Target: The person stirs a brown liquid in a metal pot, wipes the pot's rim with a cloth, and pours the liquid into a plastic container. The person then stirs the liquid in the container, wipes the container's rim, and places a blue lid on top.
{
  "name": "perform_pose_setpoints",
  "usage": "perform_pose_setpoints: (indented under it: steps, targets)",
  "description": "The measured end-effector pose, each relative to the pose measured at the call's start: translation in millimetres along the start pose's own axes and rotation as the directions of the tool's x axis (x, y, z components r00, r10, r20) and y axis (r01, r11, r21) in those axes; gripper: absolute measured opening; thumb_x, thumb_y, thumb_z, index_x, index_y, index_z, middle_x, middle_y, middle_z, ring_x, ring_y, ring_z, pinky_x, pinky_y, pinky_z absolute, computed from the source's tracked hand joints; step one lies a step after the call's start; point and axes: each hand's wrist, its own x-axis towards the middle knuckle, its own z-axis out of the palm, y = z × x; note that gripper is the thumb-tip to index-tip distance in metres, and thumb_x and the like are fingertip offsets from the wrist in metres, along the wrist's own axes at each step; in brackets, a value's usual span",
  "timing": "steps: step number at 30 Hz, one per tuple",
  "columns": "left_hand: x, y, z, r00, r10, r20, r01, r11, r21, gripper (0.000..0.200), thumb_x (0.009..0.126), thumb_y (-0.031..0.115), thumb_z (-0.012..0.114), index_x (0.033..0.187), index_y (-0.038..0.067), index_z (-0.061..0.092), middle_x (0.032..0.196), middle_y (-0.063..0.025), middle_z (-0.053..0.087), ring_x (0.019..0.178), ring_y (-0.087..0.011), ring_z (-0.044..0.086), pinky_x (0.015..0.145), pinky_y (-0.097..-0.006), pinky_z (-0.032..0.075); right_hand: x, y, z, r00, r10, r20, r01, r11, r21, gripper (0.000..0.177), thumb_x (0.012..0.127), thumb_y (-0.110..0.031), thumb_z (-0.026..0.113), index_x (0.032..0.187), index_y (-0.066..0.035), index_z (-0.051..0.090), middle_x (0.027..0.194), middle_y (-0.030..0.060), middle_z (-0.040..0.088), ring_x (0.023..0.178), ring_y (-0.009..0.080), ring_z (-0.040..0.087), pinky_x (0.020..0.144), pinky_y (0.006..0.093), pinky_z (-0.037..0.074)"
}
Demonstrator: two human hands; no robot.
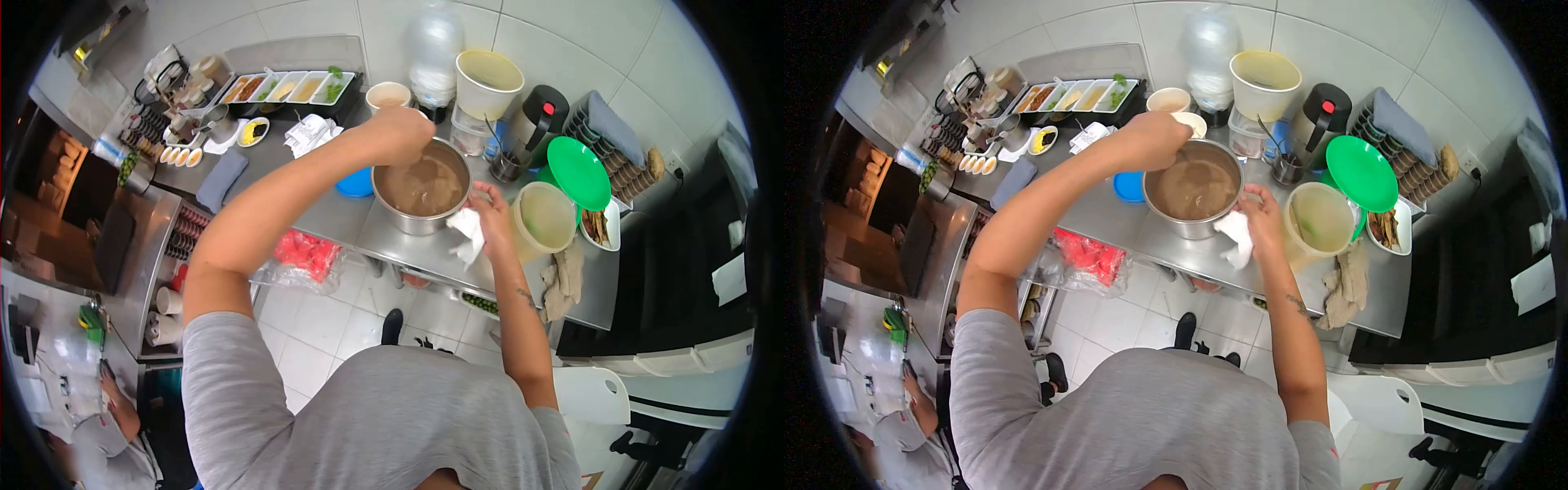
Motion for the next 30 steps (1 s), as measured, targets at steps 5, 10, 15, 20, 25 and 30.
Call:
perform_pose_setpoints:
  steps: [5,10,15,20,25,30]
  targets:
    - [20.4,6.2,41.5,0.918,0.249,-0.309,-0.226,0.968,0.109,0.015,0.07,0.008,0.057,0.082,0.0,0.058,0.076,-0.016,0.062,0.076,-0.0295,0.063,0.062,-0.0386,0.051,-20.3,-15.3,8.8,0.984,0.076,0.16,-0.064,0.995,-0.079,0.068,0.081,-0.004,0.055,0.138,0.002,0.02,0.078,0.0131,0.065,0.064,0.0137,0.059,0.057,0.0242,0.046]
    - [-14.9,22.8,40.0,0.734,0.579,-0.356,-0.559,0.812,0.168,0.013,0.07,0.011,0.056,0.08,0.002,0.056,0.078,-0.0108,0.061,0.079,-0.0264,0.062,0.068,-0.0357,0.051,0.8,-11.7,-2.5,0.994,0.009,0.107,-0.004,0.999,-0.054,0.064,0.08,-0.001,0.053,0.137,0.003,0.026,0.078,0.0099,0.062,0.067,0.0122,0.058,0.062,0.023,0.045]
    - [-37.5,-4.0,25.8,0.818,0.557,-0.144,-0.543,0.83,0.13,0.013,0.07,0.01,0.056,0.08,0.002,0.057,0.077,-0.0121,0.061,0.077,-0.0279,0.061,0.069,-0.0383,0.05,1.9,-18.0,0.2,0.999,0.031,0.028,-0.028,0.995,-0.098,0.058,0.08,0.001,0.051,0.135,0.003,0.033,0.081,0.0073,0.061,0.071,0.0103,0.054,0.067,0.0221,0.043]
    - [-25.1,-28.5,14.9,0.929,0.328,-0.17,-0.324,0.945,0.053,0.014,0.071,0.01,0.056,0.082,0.002,0.057,0.077,-0.0153,0.061,0.077,-0.0304,0.061,0.066,-0.0395,0.049,-15.8,-30.7,4.6,0.987,0.11,0.114,-0.074,0.957,-0.281,0.06,0.079,0.002,0.049,0.136,0.002,0.031,0.082,0.0081,0.062,0.074,0.0103,0.053,0.071,0.0215,0.041]
    - [5.6,-22.0,48.5,0.736,0.456,-0.5,-0.467,0.877,0.112,0.011,0.072,0.01,0.056,0.081,0.003,0.056,0.078,-0.0097,0.059,0.079,-0.0248,0.06,0.067,-0.0368,0.049,-7.2,-32.9,5.9,0.989,0.094,0.112,-0.063,0.965,-0.255,0.058,0.078,0.002,0.045,0.135,0.002,0.033,0.081,0.0081,0.061,0.076,0.0107,0.053,0.072,0.021,0.04]
    - [-24.2,-8.0,35.5,0.656,0.645,-0.392,-0.642,0.75,0.158,0.011,0.071,0.011,0.057,0.081,0.006,0.057,0.082,-0.0074,0.059,0.085,-0.0216,0.058,0.07,-0.0346,0.049,4.0,-37.2,13.3,0.995,0.097,0.023,-0.093,0.985,-0.143,0.052,0.079,0.0,0.043,0.13,0.003,0.041,0.079,0.0068,0.058,0.07,0.0104,0.054,0.064,0.0208,0.042]
